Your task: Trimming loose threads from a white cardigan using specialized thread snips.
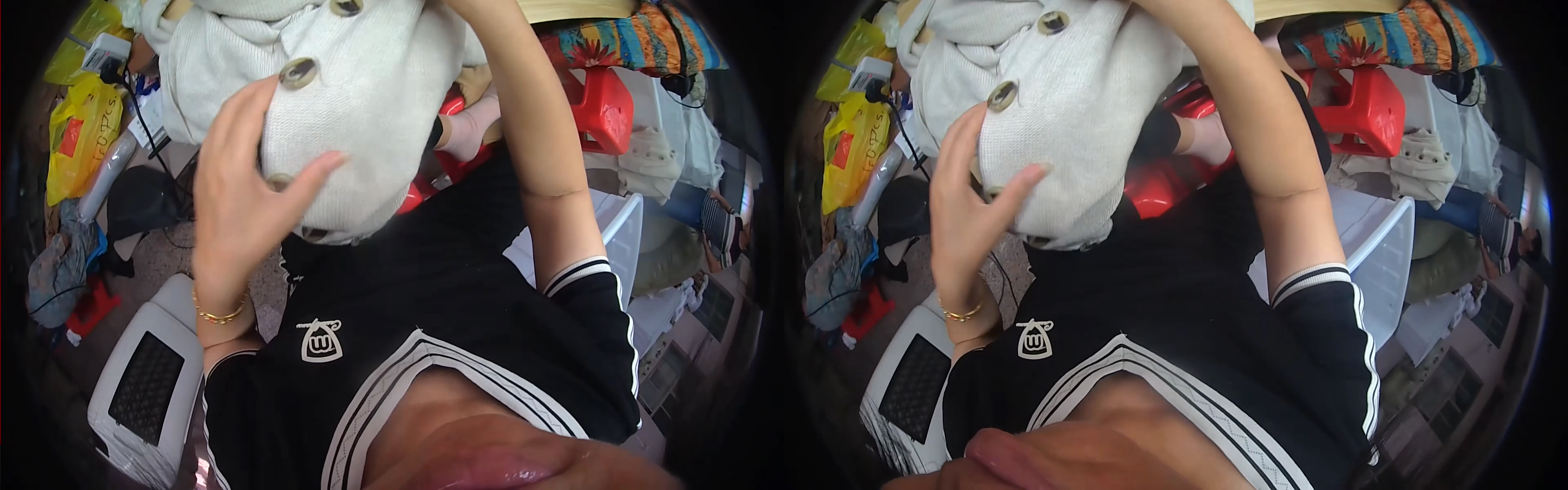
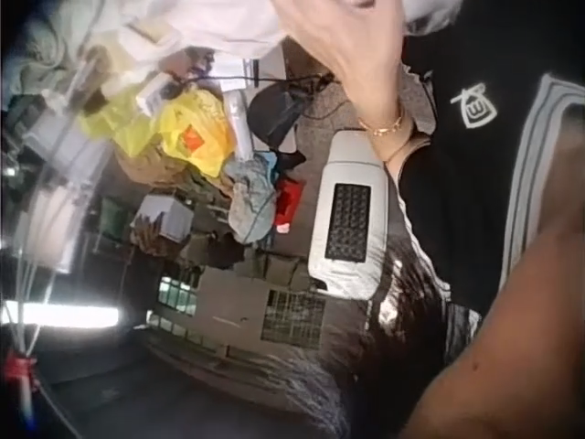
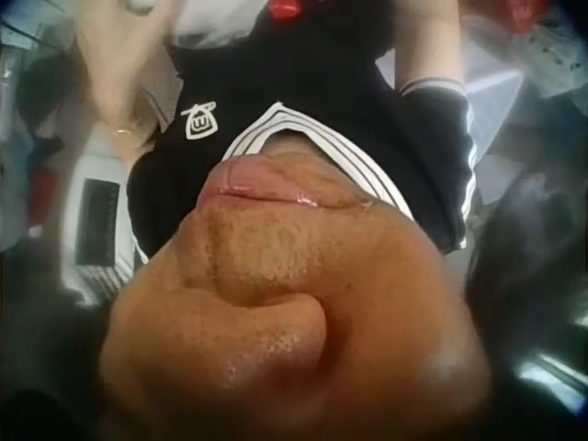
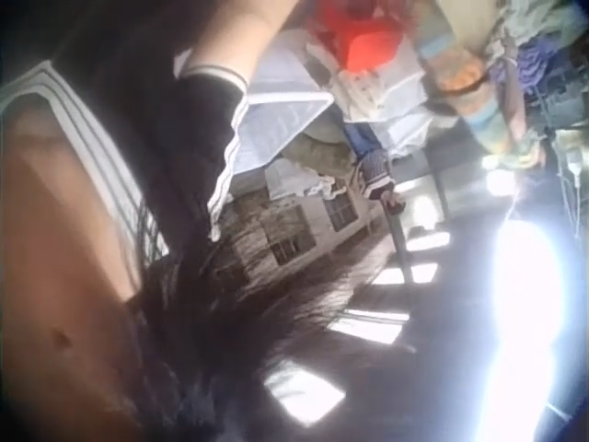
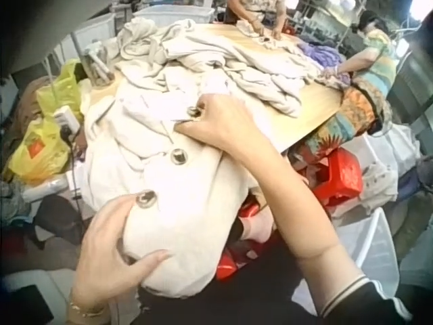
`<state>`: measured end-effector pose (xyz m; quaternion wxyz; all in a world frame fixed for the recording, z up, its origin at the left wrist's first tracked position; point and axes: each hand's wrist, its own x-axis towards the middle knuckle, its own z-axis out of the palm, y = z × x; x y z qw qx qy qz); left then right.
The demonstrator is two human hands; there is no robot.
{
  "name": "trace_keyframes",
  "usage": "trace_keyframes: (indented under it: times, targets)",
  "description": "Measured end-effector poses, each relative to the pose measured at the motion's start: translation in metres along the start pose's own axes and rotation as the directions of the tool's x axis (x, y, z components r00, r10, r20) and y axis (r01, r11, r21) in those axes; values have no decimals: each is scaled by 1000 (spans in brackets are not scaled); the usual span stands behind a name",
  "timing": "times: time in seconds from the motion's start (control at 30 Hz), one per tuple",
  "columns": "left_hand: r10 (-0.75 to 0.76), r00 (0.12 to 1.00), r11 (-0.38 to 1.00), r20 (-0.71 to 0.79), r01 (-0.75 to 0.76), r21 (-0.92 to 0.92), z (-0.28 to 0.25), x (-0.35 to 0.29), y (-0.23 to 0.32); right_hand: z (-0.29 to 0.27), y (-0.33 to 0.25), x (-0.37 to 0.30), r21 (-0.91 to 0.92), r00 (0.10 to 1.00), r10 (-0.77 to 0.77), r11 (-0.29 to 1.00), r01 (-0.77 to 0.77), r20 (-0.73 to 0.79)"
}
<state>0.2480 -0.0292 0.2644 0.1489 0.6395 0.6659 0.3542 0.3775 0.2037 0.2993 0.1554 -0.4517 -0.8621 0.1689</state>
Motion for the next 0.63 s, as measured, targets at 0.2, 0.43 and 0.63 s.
trace_keyframes:
  times: [0.2, 0.43, 0.63]
  targets:
    - [152, 957, 988, -246, -157, 1, 11, -6, 18, -10, 44, -15, 852, 998, 60, 523, -13, -21]
    - [444, 884, 872, -146, -389, 296, 28, -5, 31, 28, 137, -50, 899, 871, 486, -411, 153, 74]
    - [346, 934, 896, 85, -356, 266, 23, -22, 48, 46, 163, -69, 848, 922, 369, -520, 105, 112]
